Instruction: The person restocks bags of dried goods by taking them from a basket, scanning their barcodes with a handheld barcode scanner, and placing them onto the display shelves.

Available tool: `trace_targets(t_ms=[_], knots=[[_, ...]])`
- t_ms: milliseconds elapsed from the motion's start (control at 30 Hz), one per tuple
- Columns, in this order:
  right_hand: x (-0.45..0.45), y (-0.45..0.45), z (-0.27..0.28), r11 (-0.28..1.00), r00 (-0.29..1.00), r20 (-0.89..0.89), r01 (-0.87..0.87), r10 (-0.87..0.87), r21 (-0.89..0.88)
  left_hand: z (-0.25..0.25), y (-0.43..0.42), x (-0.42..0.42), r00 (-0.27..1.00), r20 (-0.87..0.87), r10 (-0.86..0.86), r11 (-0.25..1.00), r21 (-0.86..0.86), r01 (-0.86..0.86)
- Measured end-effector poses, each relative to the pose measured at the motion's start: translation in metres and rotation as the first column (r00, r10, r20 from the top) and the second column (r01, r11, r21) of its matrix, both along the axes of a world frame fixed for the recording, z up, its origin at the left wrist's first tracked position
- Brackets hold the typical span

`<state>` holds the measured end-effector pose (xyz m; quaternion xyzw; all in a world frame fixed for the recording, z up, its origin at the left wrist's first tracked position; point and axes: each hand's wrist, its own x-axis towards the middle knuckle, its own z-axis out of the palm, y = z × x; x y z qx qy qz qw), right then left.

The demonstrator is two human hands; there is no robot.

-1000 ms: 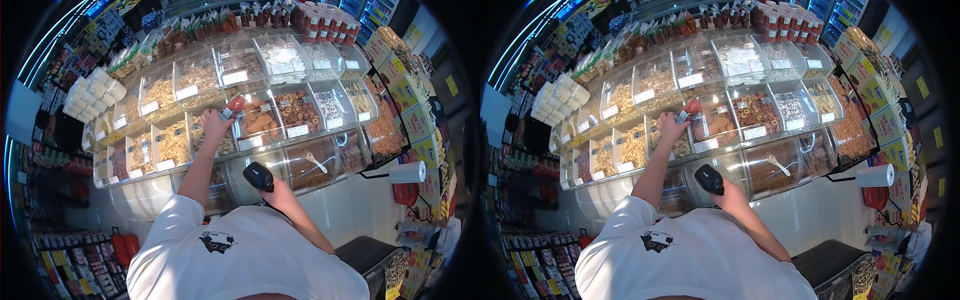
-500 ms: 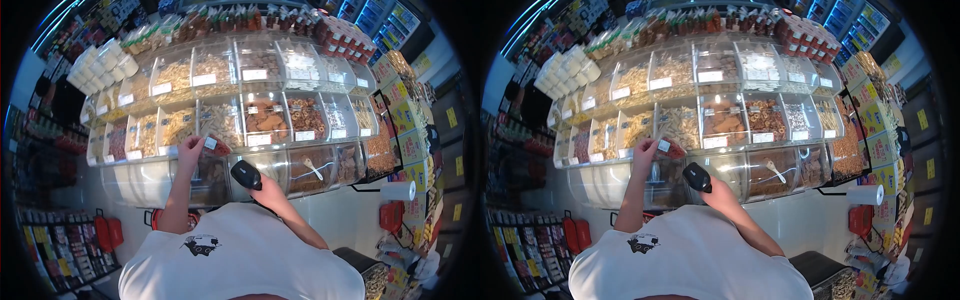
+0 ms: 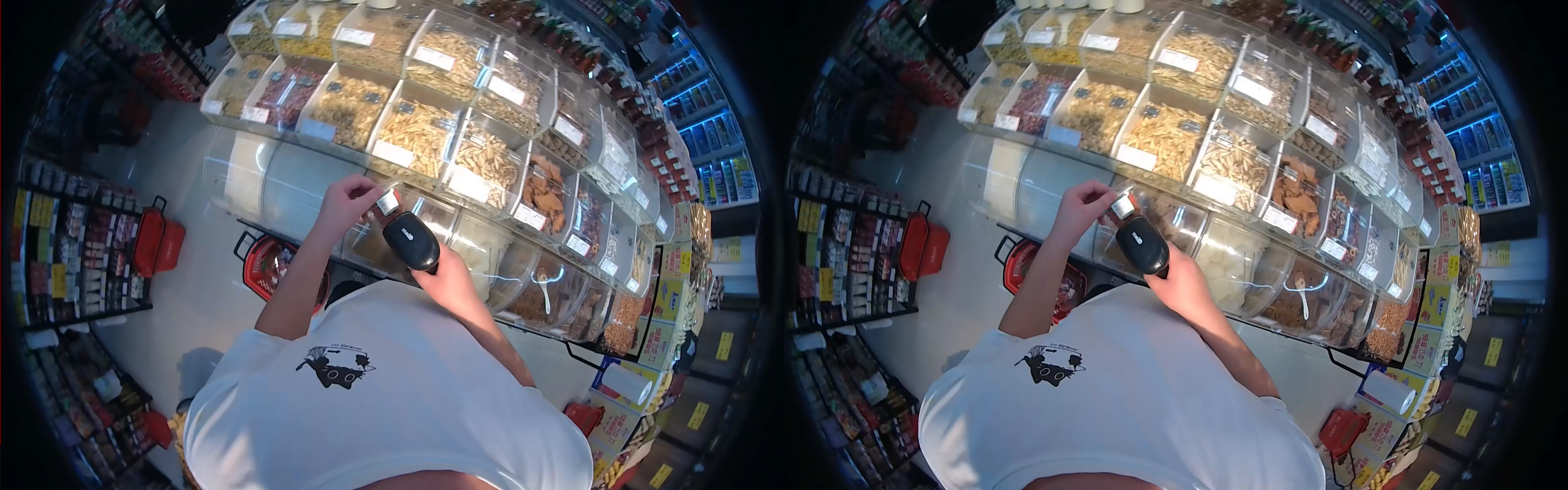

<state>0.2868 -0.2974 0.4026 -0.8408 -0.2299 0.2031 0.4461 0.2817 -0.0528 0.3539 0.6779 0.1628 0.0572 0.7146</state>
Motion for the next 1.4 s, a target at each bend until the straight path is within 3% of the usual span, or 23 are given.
trace_targets(t_ms=[133, 167, 233, 300, 367, 433, 467, 533, 700, 767, 833, 867, 900, 933, 967, 1000, 1100, 1167, 1267, 1300, 1333, 1400], knots=[[-0.016, 0.043, -0.004, 0.992, 0.994, -0.036, -0.104, 0.102, -0.076, -0.024, 0.039, -0.048, 0.999, -0.012, 0.035, 0.996, 0.083, -0.033], [-0.022, 0.054, -0.007, 0.992, 0.993, -0.034, -0.118, 0.117, -0.050, -0.036, 0.051, -0.062, 0.996, -0.041, 0.077, 0.995, 0.067, -0.075], [-0.032, 0.073, -0.013, 0.983, 0.981, -0.069, -0.183, 0.181, -0.026, -0.065, 0.076, -0.091, 0.971, 0.084, 0.222, 0.974, 0.015, -0.224], [-0.043, 0.085, -0.017, 0.970, 0.972, -0.084, -0.228, 0.221, -0.085, -0.095, 0.104, -0.128, 0.942, 0.113, 0.316, 0.948, -0.060, -0.311], [-0.050, 0.096, -0.019, 0.959, 0.960, -0.107, -0.267, 0.257, -0.094, -0.133, 0.133, -0.171, 0.790, -0.042, 0.611, 0.776, -0.164, -0.609], [-0.056, 0.106, -0.017, 0.948, 0.954, -0.107, -0.293, 0.281, -0.121, -0.189, 0.157, -0.218, 0.599, -0.241, 0.764, 0.570, -0.183, -0.801], [-0.059, 0.111, -0.015, 0.946, 0.948, -0.125, -0.307, 0.293, -0.108, -0.218, 0.164, -0.243, 0.586, -0.243, 0.773, 0.557, -0.183, -0.810], [-0.065, 0.118, -0.012, 0.940, 0.939, -0.147, -0.327, 0.311, -0.097, -0.273, 0.171, -0.287, 0.421, -0.354, 0.835, 0.408, -0.115, -0.906], [-0.075, 0.129, -0.008, 0.941, 0.943, -0.146, -0.317, 0.300, -0.119, -0.360, 0.153, -0.348, 0.331, -0.407, 0.851, 0.326, -0.083, -0.942], [-0.078, 0.133, -0.010, 0.939, 0.940, -0.138, -0.327, 0.312, -0.109, -0.393, 0.139, -0.365, 0.345, -0.499, 0.795, 0.555, 0.369, -0.746], [-0.081, 0.134, -0.010, 0.938, 0.939, -0.132, -0.332, 0.318, -0.100, -0.398, 0.114, -0.386, 0.418, -0.813, 0.406, 0.837, 0.147, -0.527], [-0.082, 0.134, -0.008, 0.931, 0.941, -0.137, -0.329, 0.309, -0.156, -0.429, 0.093, -0.402, 0.396, -0.882, 0.255, 0.888, 0.051, -0.457], [-0.081, 0.135, -0.008, 0.922, 0.944, -0.140, -0.323, 0.298, -0.212, -0.362, 0.079, -0.385, 0.277, -0.960, 0.040, 0.908, -0.081, -0.411], [-0.081, 0.133, -0.009, 0.926, 0.947, -0.137, -0.314, 0.290, -0.208, -0.379, 0.068, -0.395, 0.194, -0.979, -0.070, 0.904, -0.144, -0.403], [-0.082, 0.129, -0.012, 0.939, 0.953, -0.141, -0.292, 0.269, -0.180, -0.396, 0.057, -0.406, 0.194, -0.977, -0.087, 0.911, -0.157, -0.382], [-0.083, 0.125, -0.014, 0.951, 0.958, -0.148, -0.268, 0.246, -0.152, -0.401, 0.044, -0.412, 0.227, -0.974, 0.002, 0.916, -0.089, -0.391], [-0.085, 0.114, -0.014, 0.967, 0.966, -0.192, -0.203, 0.173, -0.151, -0.440, 0.036, -0.422, 0.288, -0.955, -0.066, 0.975, -0.124, -0.186], [-0.087, 0.103, -0.016, 0.974, 0.966, -0.226, -0.165, 0.127, -0.155, -0.418, 0.043, -0.408, 0.293, -0.955, -0.034, 0.982, -0.087, -0.169], [-0.085, 0.083, -0.023, 0.984, 0.972, -0.223, -0.112, 0.079, -0.137, -0.433, 0.078, -0.389, 0.282, -0.958, -0.045, 0.992, -0.076, -0.100], [-0.084, 0.073, -0.031, 0.990, 0.973, -0.211, -0.113, 0.094, -0.080, -0.391, 0.091, -0.361, 0.278, -0.961, 0.019, 0.993, -0.015, -0.119], [-0.086, 0.068, -0.027, 0.993, 0.979, -0.194, -0.077, 0.059, -0.090, -0.441, 0.118, -0.341, 0.312, -0.949, 0.037, 0.997, 0.014, -0.077], [-0.087, 0.055, -0.009, 0.992, 0.975, -0.221, -0.030, 0.002, -0.121, -0.522, 0.162, -0.362, 0.578, -0.813, 0.075, 0.947, 0.241, 0.215]])
